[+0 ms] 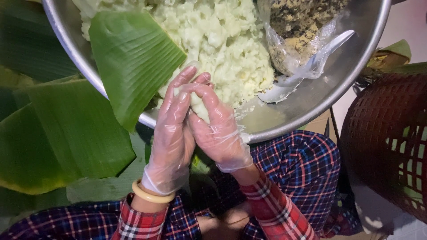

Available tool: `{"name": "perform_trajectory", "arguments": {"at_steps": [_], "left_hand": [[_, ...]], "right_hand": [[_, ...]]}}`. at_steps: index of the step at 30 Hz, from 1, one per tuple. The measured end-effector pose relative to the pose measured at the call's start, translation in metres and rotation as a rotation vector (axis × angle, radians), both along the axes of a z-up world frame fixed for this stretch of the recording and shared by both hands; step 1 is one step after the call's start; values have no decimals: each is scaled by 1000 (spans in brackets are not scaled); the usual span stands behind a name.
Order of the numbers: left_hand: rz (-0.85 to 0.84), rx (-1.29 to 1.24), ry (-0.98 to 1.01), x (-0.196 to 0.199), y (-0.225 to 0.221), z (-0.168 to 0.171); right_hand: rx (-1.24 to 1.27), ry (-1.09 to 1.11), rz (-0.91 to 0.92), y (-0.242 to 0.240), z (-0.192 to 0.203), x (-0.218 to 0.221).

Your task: Wrapping portions of dough with filling into banana leaves.

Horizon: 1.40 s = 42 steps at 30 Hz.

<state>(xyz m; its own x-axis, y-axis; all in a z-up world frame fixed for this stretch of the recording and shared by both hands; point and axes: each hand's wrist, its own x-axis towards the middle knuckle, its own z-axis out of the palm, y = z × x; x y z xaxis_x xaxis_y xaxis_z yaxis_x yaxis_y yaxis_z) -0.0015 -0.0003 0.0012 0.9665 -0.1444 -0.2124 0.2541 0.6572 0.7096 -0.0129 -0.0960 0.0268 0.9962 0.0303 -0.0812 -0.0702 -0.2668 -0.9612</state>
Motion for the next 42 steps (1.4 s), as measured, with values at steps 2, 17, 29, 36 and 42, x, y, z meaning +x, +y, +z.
{"name": "perform_trajectory", "arguments": {"at_steps": [2, 17, 29, 36, 42], "left_hand": [[10, -33, 7, -1, 0, -2], [169, 127, 45, -4, -3, 17], [145, -200, 211, -1, 7, 21], [84, 133, -111, -4, -4, 20], [28, -19, 3, -3, -6, 23]], "right_hand": [[20, 27, 3, -1, 1, 1], [167, 190, 58, -13, 17, -1], [106, 173, -135, -27, -9, -12], [224, -6, 196, -18, 8, -3], [53, 117, -175, -16, 8, 2]]}}
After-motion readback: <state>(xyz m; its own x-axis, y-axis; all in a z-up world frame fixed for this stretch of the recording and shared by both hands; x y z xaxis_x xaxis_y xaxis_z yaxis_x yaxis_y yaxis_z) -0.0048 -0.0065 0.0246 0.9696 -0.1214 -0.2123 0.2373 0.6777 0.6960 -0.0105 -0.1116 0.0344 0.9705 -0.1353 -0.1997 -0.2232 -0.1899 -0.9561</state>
